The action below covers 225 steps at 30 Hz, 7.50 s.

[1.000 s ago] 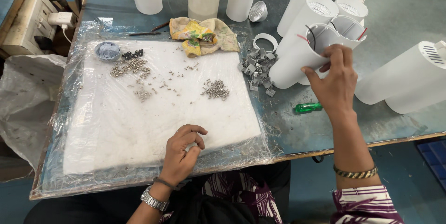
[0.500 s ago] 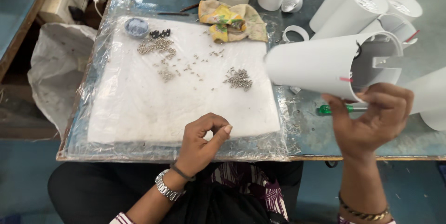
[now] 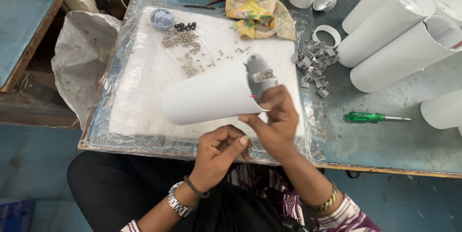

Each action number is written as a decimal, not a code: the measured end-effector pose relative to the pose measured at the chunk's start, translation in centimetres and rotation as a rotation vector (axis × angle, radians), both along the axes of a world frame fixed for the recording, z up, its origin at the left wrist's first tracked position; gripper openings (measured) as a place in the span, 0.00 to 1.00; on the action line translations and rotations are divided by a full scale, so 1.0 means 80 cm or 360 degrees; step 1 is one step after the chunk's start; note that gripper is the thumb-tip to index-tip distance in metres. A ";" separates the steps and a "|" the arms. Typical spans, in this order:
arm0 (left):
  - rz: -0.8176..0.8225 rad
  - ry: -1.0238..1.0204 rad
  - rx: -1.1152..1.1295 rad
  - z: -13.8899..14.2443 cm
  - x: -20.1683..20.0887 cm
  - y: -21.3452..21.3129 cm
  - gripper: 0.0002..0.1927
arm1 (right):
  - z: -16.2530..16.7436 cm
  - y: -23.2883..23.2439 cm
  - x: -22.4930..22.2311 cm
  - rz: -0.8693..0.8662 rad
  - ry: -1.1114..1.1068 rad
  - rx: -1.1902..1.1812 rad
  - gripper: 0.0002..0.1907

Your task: The person assembles a cylindrical white light fixture by inserting a driver and mounting plate into the cylinder, then securing the plate with screws using a green power drill. The person repeats the process for a second fixture, using a manual screwdriver for one screw and the drill for the rest.

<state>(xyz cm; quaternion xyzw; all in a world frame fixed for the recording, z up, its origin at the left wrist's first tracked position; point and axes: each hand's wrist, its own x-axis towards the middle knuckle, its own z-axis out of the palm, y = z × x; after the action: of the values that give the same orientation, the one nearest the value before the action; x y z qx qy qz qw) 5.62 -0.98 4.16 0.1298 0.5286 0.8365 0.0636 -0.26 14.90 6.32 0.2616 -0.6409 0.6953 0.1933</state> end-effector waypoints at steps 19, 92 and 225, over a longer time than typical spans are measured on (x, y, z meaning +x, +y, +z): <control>0.0173 0.0057 -0.0010 0.001 0.008 -0.001 0.07 | -0.050 -0.010 -0.037 0.0025 -0.1210 -0.0152 0.15; -0.0150 0.1201 -0.2135 0.112 -0.115 -0.105 0.48 | 0.037 0.024 -0.006 0.0068 -0.1135 0.0377 0.48; 0.0408 0.1213 -0.1668 0.006 -0.046 -0.015 0.06 | 0.008 0.074 0.034 -0.0788 -0.0752 0.1217 0.15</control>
<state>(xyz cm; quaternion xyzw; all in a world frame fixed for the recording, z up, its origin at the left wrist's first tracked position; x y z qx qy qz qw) 1.97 -2.16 4.63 0.3045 0.8626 0.3650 -0.1733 2.48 20.85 6.98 -0.0103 -0.9184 0.3846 0.0924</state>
